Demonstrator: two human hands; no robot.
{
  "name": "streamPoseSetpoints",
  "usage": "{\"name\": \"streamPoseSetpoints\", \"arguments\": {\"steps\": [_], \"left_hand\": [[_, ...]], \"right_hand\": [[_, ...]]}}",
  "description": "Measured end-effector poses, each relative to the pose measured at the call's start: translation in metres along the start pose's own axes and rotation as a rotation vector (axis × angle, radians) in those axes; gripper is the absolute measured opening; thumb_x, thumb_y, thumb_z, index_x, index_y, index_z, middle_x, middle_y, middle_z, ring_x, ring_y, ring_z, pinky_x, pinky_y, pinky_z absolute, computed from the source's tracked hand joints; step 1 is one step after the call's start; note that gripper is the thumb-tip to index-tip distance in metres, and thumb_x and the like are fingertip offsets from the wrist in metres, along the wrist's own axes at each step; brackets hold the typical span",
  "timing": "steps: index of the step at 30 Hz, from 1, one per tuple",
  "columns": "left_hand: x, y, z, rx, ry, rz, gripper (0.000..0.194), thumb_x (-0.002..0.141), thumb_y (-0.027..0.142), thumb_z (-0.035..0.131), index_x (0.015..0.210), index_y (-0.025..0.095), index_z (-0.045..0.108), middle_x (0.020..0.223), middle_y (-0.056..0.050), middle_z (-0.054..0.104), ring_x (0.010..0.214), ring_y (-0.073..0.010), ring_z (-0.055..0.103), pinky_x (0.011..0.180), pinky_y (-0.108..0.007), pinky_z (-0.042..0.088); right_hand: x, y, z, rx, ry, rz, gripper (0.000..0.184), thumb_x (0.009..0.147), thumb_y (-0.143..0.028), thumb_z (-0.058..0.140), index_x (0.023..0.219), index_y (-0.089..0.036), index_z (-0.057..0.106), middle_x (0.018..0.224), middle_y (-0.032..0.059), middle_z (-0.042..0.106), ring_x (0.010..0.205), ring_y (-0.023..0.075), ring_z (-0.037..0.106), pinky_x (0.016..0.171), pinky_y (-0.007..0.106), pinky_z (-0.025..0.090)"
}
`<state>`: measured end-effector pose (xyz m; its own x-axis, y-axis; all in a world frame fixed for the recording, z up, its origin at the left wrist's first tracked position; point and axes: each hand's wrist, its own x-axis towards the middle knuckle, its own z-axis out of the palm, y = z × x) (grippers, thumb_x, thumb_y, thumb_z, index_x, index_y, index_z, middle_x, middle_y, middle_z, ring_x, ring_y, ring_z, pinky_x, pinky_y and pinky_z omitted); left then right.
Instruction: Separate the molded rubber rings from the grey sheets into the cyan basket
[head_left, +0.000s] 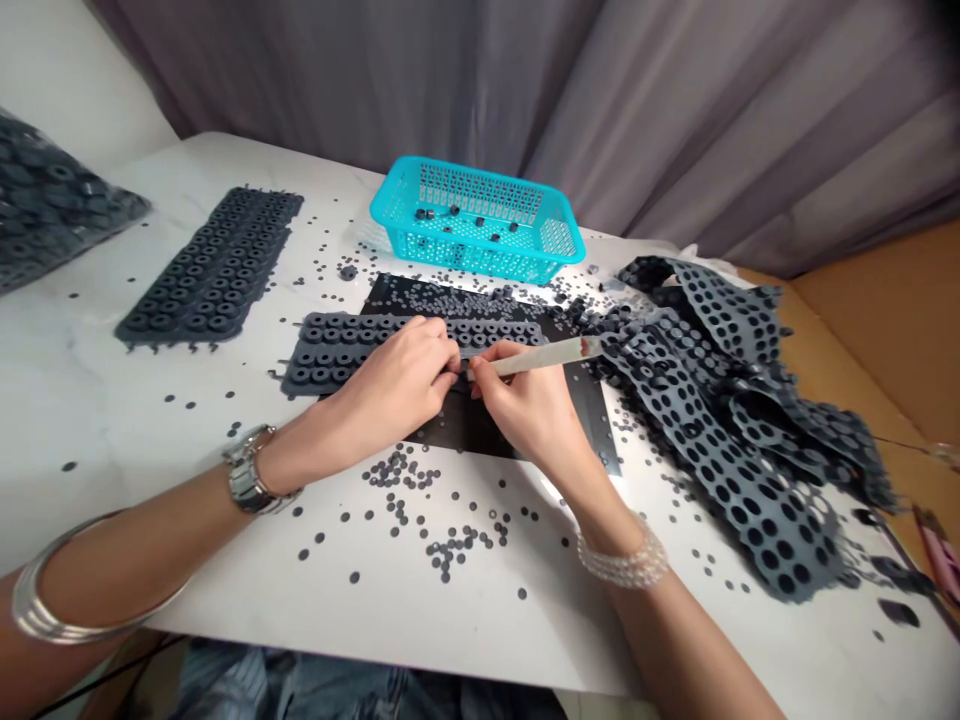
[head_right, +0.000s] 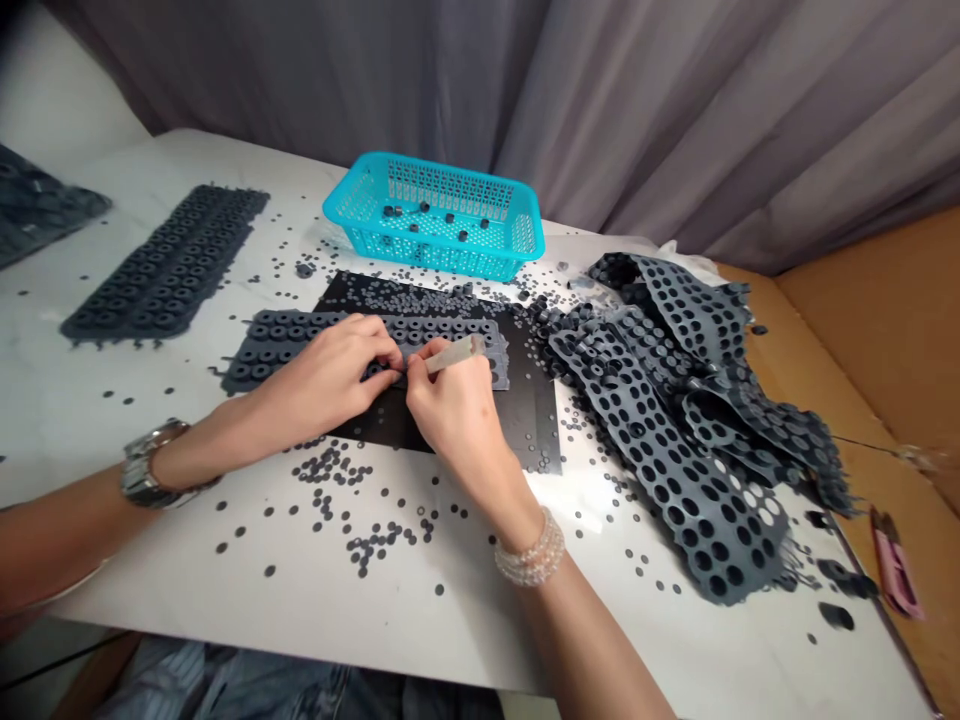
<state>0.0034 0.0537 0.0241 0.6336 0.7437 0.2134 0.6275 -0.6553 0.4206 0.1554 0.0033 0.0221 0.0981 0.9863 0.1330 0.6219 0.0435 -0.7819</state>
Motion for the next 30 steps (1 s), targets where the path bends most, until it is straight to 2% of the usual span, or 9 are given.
{"name": "streamPoseSetpoints", "arguments": {"steps": [5, 7, 9, 14, 18, 21, 25, 27, 30], "left_hand": [[0.003, -0.013, -0.033, -0.693, 0.289, -0.356, 0.010, 0.078, 0.025, 0.067, 0.085, 0.018, 0.068, 0.089, -0.002, 0.067, 0.081, -0.0148, 0.060, 0.073, -0.027, 0.047], [0.004, -0.020, -0.038, -0.975, 0.241, -0.460, 0.014, 0.077, 0.024, 0.071, 0.088, 0.018, 0.068, 0.091, -0.004, 0.068, 0.082, -0.0133, 0.062, 0.072, -0.024, 0.049], [0.003, -0.024, -0.034, -1.156, 0.124, -0.531, 0.017, 0.076, 0.020, 0.073, 0.092, 0.016, 0.069, 0.094, -0.006, 0.068, 0.085, -0.0131, 0.064, 0.074, -0.023, 0.051], [0.001, -0.021, -0.018, -1.353, -0.066, -0.576, 0.033, 0.080, 0.014, 0.068, 0.112, 0.020, 0.068, 0.107, -0.008, 0.070, 0.100, -0.0153, 0.065, 0.085, -0.023, 0.054], [0.001, -0.019, -0.012, -1.512, -0.100, -0.624, 0.024, 0.083, 0.012, 0.063, 0.106, 0.016, 0.068, 0.113, -0.011, 0.069, 0.108, -0.0174, 0.064, 0.096, -0.026, 0.052], [0.002, -0.018, -0.012, -1.577, -0.133, -0.633, 0.017, 0.083, 0.012, 0.060, 0.097, 0.016, 0.067, 0.114, -0.011, 0.068, 0.112, -0.0182, 0.062, 0.099, -0.028, 0.051], [0.005, -0.014, -0.016, -1.569, -0.095, -0.635, 0.025, 0.070, 0.001, 0.045, 0.081, 0.016, 0.061, 0.103, -0.012, 0.068, 0.106, -0.0196, 0.063, 0.095, -0.036, 0.051], [0.008, -0.013, -0.019, -1.402, -0.016, -0.599, 0.020, 0.066, 0.004, 0.043, 0.070, 0.017, 0.057, 0.094, -0.012, 0.067, 0.094, -0.0209, 0.063, 0.084, -0.040, 0.053], [0.012, -0.009, -0.019, -0.847, 0.054, -0.422, 0.016, 0.072, 0.016, 0.047, 0.070, 0.017, 0.063, 0.081, -0.007, 0.063, 0.077, -0.0199, 0.057, 0.072, -0.039, 0.049]], "right_hand": [[-0.002, 0.003, -0.001, 0.062, -0.025, 0.058, 0.024, 0.084, -0.023, 0.053, 0.062, -0.017, 0.059, 0.055, 0.0005, 0.059, 0.050, 0.0120, 0.049, 0.052, 0.027, 0.035], [-0.003, 0.007, -0.003, 0.129, -0.030, 0.093, 0.022, 0.084, -0.027, 0.054, 0.066, -0.017, 0.062, 0.059, 0.0015, 0.063, 0.053, 0.0130, 0.053, 0.053, 0.027, 0.039], [-0.003, 0.011, -0.006, 0.207, 0.008, 0.133, 0.022, 0.084, -0.032, 0.056, 0.071, -0.017, 0.064, 0.063, 0.0024, 0.066, 0.057, 0.0143, 0.058, 0.054, 0.026, 0.043], [-0.002, 0.017, -0.014, 0.349, 0.167, 0.199, 0.022, 0.081, -0.038, 0.060, 0.074, -0.018, 0.064, 0.070, 0.0036, 0.067, 0.064, 0.0171, 0.063, 0.055, 0.026, 0.051], [-0.002, 0.015, -0.014, 0.410, 0.191, 0.212, 0.021, 0.079, -0.038, 0.062, 0.073, -0.018, 0.064, 0.071, 0.0043, 0.066, 0.068, 0.0183, 0.065, 0.054, 0.027, 0.054], [-0.001, 0.013, -0.011, 0.420, 0.171, 0.207, 0.021, 0.079, -0.038, 0.063, 0.072, -0.018, 0.064, 0.067, 0.0040, 0.066, 0.066, 0.0180, 0.064, 0.055, 0.027, 0.054], [0.001, 0.013, -0.007, 0.412, 0.131, 0.191, 0.022, 0.080, -0.038, 0.063, 0.072, -0.017, 0.063, 0.066, 0.0036, 0.066, 0.064, 0.0173, 0.064, 0.057, 0.027, 0.054], [0.004, 0.014, -0.004, 0.367, 0.092, 0.181, 0.022, 0.081, -0.038, 0.062, 0.072, -0.017, 0.063, 0.066, 0.0037, 0.067, 0.062, 0.0170, 0.063, 0.057, 0.028, 0.052], [0.006, 0.017, 0.000, 0.281, 0.051, 0.156, 0.024, 0.083, -0.038, 0.059, 0.071, -0.018, 0.063, 0.065, 0.0036, 0.067, 0.058, 0.0164, 0.061, 0.056, 0.028, 0.049]]}}
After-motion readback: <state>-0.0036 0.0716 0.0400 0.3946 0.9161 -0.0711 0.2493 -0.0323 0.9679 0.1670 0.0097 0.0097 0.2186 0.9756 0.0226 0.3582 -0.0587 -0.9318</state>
